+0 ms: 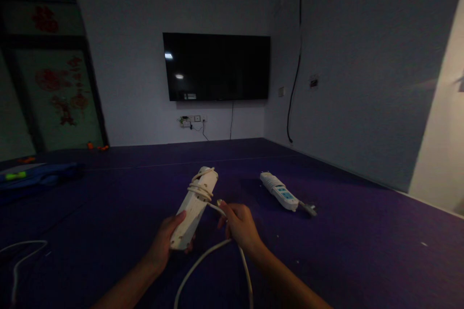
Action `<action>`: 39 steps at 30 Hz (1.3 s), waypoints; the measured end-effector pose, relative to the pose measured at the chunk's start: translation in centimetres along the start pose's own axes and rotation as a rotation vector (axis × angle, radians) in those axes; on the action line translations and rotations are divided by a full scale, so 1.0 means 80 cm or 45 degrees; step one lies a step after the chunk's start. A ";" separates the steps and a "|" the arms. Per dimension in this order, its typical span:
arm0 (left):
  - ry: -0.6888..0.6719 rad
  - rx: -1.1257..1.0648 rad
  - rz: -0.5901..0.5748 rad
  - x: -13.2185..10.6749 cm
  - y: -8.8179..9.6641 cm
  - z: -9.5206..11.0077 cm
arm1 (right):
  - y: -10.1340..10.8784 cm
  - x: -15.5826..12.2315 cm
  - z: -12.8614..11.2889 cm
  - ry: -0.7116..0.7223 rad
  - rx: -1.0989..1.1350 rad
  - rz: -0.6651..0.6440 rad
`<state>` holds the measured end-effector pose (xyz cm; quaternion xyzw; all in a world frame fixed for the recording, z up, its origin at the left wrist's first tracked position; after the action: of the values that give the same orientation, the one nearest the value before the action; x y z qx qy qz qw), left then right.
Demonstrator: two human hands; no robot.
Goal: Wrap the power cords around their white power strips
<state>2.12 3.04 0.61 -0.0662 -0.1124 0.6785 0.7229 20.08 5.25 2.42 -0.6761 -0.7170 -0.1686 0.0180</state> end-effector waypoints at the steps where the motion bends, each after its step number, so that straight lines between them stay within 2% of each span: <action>1: -0.020 0.029 0.017 0.001 0.001 -0.001 | -0.001 0.000 -0.001 -0.031 0.064 -0.015; 7: -0.212 0.319 0.098 0.001 0.006 0.003 | -0.003 0.002 0.001 -0.303 0.448 -0.059; 11: -0.398 0.524 0.065 -0.009 -0.004 0.016 | -0.005 0.001 0.001 -0.319 0.511 -0.097; 14: -0.474 0.613 0.055 -0.014 -0.008 0.021 | -0.008 -0.001 0.001 -0.320 0.544 -0.123; 19: -0.533 0.766 0.149 -0.009 0.003 0.012 | -0.013 -0.001 0.006 -0.494 0.647 -0.226; 24: -0.621 1.247 0.226 -0.003 0.008 0.004 | -0.011 0.006 0.014 -0.658 0.665 -0.351; 28: -0.709 1.689 0.303 -0.001 0.006 0.005 | -0.010 0.007 0.018 -0.610 0.636 -0.413; 33: -0.844 1.977 0.414 0.003 0.011 0.007 | -0.018 0.003 0.018 -0.393 0.678 -0.487; 39: -1.014 2.168 0.450 0.005 0.012 0.004 | -0.032 -0.002 0.019 -0.264 0.630 -0.342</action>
<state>1.17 3.47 0.73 0.7017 0.1928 0.6045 0.3242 17.93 5.44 0.40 -0.5640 -0.8173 0.0804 0.0865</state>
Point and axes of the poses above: each hand's wrist, its own x-axis towards the middle knuckle, its own y-axis out of the back of the hand, z = x × y, the point moved 2 cm from there along x, towards the middle knuckle
